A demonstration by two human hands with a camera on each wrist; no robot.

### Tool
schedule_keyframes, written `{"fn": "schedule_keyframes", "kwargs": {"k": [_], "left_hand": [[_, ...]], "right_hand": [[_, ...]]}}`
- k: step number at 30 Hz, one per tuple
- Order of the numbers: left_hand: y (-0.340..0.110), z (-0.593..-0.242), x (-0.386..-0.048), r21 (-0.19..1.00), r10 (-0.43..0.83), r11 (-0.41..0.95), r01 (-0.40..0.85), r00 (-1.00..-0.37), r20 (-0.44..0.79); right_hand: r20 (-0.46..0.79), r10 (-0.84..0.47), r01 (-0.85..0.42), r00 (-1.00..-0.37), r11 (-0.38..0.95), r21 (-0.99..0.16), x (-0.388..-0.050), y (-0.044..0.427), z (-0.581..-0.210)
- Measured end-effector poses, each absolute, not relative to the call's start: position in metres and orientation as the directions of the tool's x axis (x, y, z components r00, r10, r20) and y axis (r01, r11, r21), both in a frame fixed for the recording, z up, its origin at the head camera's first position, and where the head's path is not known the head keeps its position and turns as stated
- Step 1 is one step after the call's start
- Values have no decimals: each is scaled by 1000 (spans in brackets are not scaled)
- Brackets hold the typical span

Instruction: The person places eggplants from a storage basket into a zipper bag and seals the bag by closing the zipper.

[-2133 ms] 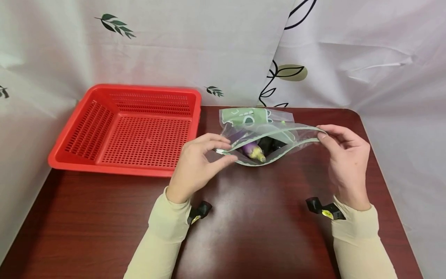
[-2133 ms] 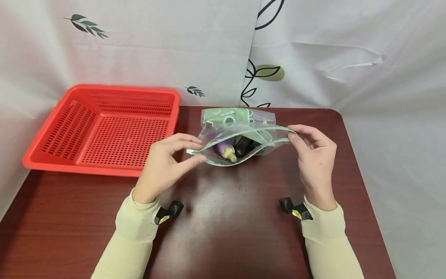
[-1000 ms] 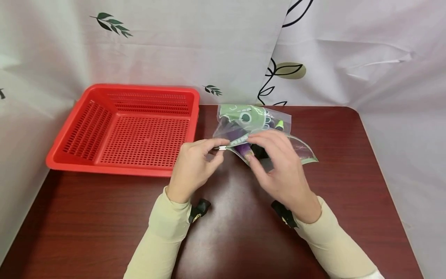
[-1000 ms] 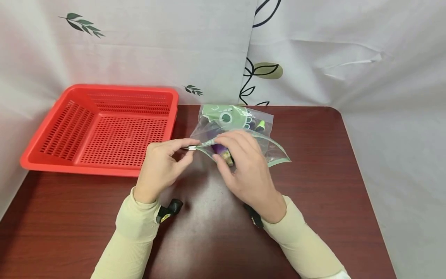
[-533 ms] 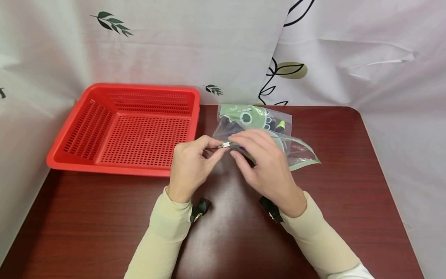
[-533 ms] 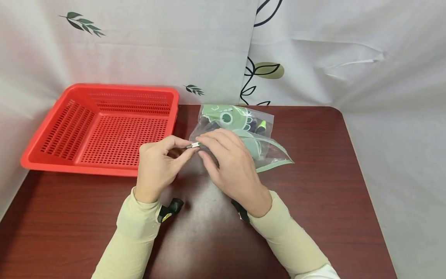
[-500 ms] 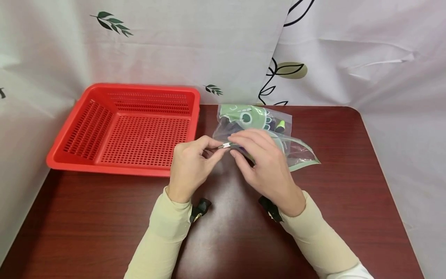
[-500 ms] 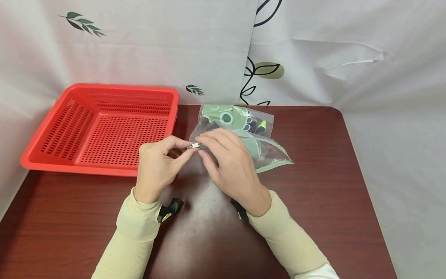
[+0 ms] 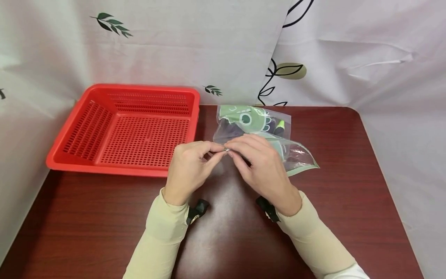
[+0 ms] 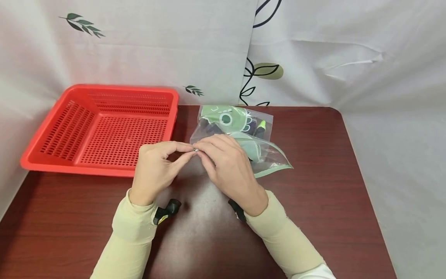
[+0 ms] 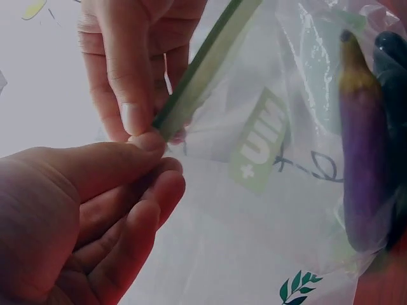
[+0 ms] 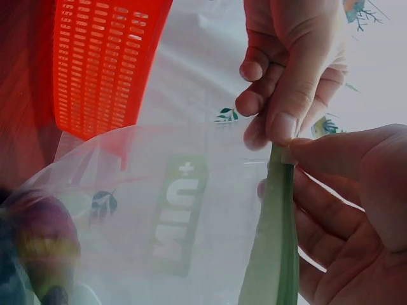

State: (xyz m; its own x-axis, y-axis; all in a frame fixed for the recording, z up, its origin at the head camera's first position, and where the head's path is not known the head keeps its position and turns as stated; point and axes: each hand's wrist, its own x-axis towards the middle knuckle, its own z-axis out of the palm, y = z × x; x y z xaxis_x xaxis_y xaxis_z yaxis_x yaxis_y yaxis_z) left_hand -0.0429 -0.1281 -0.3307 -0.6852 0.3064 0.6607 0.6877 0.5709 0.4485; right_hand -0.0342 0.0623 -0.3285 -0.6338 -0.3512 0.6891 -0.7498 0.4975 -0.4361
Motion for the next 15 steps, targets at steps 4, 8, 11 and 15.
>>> {"fn": "schedule_keyframes", "kwargs": {"k": [4, 8, 11, 15], "left_hand": [[-130, -329, -43, 433, 339, 565, 702, -676, 654], [-131, -330, -44, 426, 356, 559, 711, -670, 652], [-132, -331, -44, 427, 355, 558, 712, -670, 652], [-133, -332, -44, 437, 351, 549, 713, -670, 654]], "right_hand": [[687, -350, -748, -637, 499, -438, -35, 63, -330], [688, -350, -748, -636, 499, -438, -36, 64, -331], [690, -349, -751, -634, 491, -441, -36, 64, -331], [699, -343, -758, -627, 474, -447, -36, 64, -332]]}}
